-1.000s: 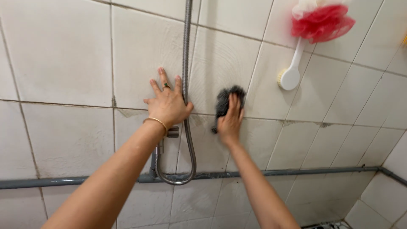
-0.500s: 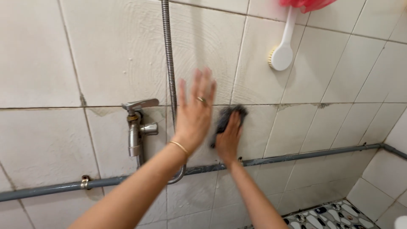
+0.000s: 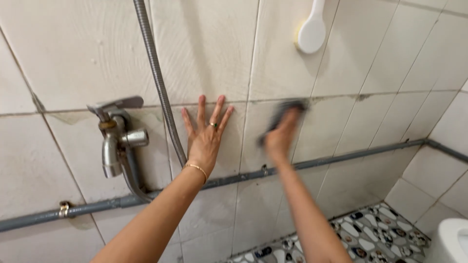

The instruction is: The person cleans a bathroom by scrubbing the tiled wall, pipe, and shower fixture with a steel wool pad, then moves a basin and scrubs the tiled floor with the pad and a cloth.

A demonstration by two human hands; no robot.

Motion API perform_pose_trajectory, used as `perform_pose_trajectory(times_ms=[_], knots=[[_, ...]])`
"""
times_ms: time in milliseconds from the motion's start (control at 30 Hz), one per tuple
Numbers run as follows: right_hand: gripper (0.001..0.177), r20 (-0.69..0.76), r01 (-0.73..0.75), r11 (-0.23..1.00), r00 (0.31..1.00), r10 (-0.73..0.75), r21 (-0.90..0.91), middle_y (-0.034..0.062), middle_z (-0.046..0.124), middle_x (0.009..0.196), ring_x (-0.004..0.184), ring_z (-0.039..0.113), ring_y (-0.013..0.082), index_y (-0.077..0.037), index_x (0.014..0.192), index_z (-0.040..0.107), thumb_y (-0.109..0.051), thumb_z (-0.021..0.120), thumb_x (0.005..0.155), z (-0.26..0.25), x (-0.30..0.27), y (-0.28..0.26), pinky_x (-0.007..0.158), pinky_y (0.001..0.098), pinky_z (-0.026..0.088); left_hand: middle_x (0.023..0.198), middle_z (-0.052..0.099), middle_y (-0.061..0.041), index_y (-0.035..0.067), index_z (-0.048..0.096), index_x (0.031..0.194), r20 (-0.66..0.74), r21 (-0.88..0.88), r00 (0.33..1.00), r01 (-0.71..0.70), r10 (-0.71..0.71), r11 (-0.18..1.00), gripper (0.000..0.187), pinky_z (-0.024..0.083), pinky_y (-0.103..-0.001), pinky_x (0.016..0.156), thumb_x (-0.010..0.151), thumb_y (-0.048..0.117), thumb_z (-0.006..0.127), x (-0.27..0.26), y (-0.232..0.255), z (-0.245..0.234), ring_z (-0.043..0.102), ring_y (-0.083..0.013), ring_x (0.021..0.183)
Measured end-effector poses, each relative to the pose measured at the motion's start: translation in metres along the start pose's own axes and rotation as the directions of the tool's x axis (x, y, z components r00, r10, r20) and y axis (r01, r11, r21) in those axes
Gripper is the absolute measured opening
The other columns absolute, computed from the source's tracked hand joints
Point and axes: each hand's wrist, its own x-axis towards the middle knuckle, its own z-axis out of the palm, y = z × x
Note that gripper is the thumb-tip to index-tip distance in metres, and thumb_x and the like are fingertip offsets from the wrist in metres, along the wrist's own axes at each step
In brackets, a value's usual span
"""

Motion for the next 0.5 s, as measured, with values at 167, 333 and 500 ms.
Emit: perform_pose_trajectory(times_ms=[167,333,500], knots=[[0.086,-0.126,-0.378,0.916,0.910,0.394,0.135,0.0333,0.004,0.166,0.154,0.005,0.0443,0.014,0.157,0.001,0.006,0.051,0.088,0.011,-0.045,0.045,0.125,0.0487,0.005,0.170,-0.019,-0.001,0.025,-0.008,0.167,0.000,0.119,1.000,-0.013,0.013,0.993,0.116,0.011,-0.074,0.110,0.082,0.005,0.068,-0.006,-0.001,-0.003,-0.005,-0.0421,0.152],[0.083,0.135,0.206,0.924,0.976,-0.170,-0.322,0.0305,0.004,0.175,0.165,0.008,0.0406,0.010,0.167,0.002,0.007,0.051,0.099,0.063,-0.151,-0.047,0.136,0.0455,0.008,0.171,-0.018,0.001,0.026,0.001,0.168,-0.100,0.006,0.994,0.047,-0.046,0.999,0.100,0.015,-0.071,0.116,0.090,0.010,0.063,-0.010,0.011,0.017,-0.002,-0.0384,0.156],[0.092,-0.105,-0.199,0.975,0.972,0.208,0.096,0.0294,0.003,0.171,0.160,0.003,0.0431,0.007,0.163,-0.001,0.005,0.052,0.088,0.003,0.004,-0.046,0.129,0.0542,0.003,0.174,0.001,-0.011,0.018,0.013,0.169,-0.145,0.029,0.969,0.207,-0.201,0.978,0.083,0.016,-0.060,0.123,0.099,0.013,0.057,-0.056,0.045,0.068,0.009,-0.0401,0.158]])
